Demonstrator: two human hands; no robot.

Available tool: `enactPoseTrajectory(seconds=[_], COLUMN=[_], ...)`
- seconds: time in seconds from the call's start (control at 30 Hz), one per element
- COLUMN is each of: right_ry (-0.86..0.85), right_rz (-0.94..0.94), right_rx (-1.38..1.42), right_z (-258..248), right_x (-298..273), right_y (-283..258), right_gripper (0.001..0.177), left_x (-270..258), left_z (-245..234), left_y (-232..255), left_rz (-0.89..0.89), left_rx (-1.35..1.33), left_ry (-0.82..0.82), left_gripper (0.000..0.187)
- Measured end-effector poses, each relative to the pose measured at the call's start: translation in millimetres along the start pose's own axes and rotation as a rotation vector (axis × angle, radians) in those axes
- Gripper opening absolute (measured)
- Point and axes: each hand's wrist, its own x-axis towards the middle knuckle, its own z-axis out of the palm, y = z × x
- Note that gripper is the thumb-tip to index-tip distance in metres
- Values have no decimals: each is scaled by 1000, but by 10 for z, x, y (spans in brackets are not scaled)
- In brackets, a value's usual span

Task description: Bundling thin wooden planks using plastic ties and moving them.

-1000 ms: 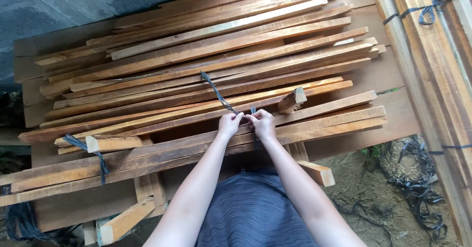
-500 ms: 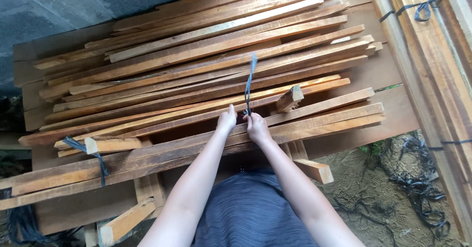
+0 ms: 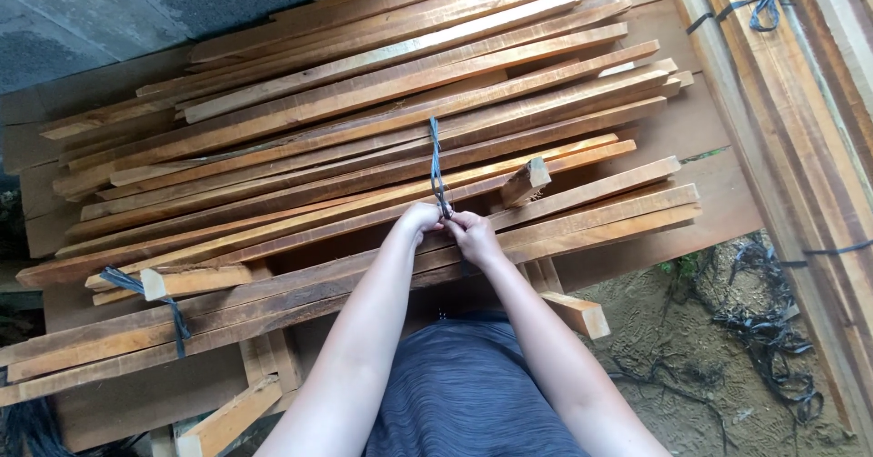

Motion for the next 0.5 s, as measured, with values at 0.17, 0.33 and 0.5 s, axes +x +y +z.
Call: enactPoseTrajectory(seconds=[0.17, 0.33, 0.5], right_ry=[9, 64, 59], right_rz=[90, 162, 171], right_rx=[31, 83, 52], right_z=[-89, -24, -52], right_x=[-38, -45, 21], right_y=[-149, -277, -128], right_gripper=[10, 17, 19], left_x=[1341, 1393, 993], left_z=[445, 373, 212], left_y=[-872, -987, -804], left_rz=[67, 97, 137], left_rx=[-85, 3, -73], left_ry=[226, 225, -25], left_gripper=[26, 34, 53])
